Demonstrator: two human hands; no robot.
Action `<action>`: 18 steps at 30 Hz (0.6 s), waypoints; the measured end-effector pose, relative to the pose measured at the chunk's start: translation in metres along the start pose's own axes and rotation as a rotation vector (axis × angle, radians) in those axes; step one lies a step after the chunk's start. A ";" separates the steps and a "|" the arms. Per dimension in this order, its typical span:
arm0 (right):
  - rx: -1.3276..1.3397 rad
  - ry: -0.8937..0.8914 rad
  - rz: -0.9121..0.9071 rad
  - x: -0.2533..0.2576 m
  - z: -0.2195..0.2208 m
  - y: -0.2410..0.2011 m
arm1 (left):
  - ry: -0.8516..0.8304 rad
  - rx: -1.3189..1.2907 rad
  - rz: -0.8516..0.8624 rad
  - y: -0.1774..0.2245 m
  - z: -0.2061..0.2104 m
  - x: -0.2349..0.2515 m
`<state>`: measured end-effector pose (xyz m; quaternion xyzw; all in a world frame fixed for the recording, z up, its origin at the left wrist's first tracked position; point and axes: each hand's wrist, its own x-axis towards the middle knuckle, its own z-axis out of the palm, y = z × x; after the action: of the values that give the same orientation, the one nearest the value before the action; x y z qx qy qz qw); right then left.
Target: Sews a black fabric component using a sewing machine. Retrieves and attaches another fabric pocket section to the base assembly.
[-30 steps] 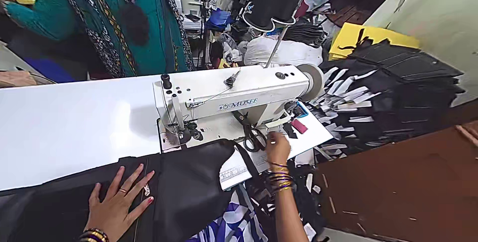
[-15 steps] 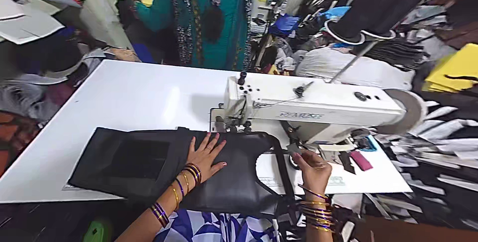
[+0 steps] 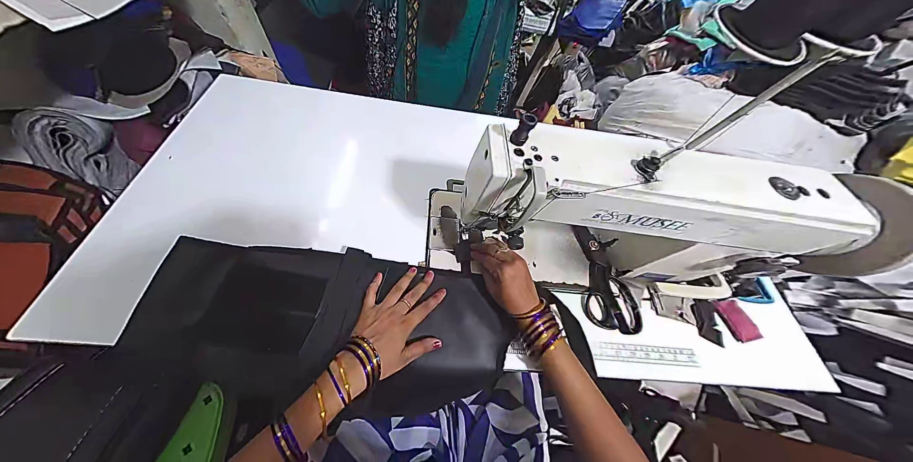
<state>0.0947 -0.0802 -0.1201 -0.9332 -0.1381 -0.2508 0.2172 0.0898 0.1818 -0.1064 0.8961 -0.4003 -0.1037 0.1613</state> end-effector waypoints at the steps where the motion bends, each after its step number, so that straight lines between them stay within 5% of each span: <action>1: -0.016 0.025 0.080 -0.005 -0.009 -0.003 | -0.001 -0.013 0.003 -0.001 -0.001 0.002; 6: -0.091 -0.178 0.522 -0.047 -0.067 -0.003 | 0.057 -0.013 0.000 -0.001 0.002 0.002; 11: 0.311 0.030 0.624 -0.038 -0.073 0.016 | 0.082 -0.045 0.003 -0.011 -0.005 0.019; 18: 0.040 -0.108 0.761 0.013 -0.049 0.037 | -0.173 -0.037 -0.125 -0.021 -0.028 0.063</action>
<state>0.0988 -0.1334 -0.0876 -0.9253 0.2020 -0.0999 0.3051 0.1539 0.1533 -0.0919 0.9038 -0.3541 -0.1982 0.1359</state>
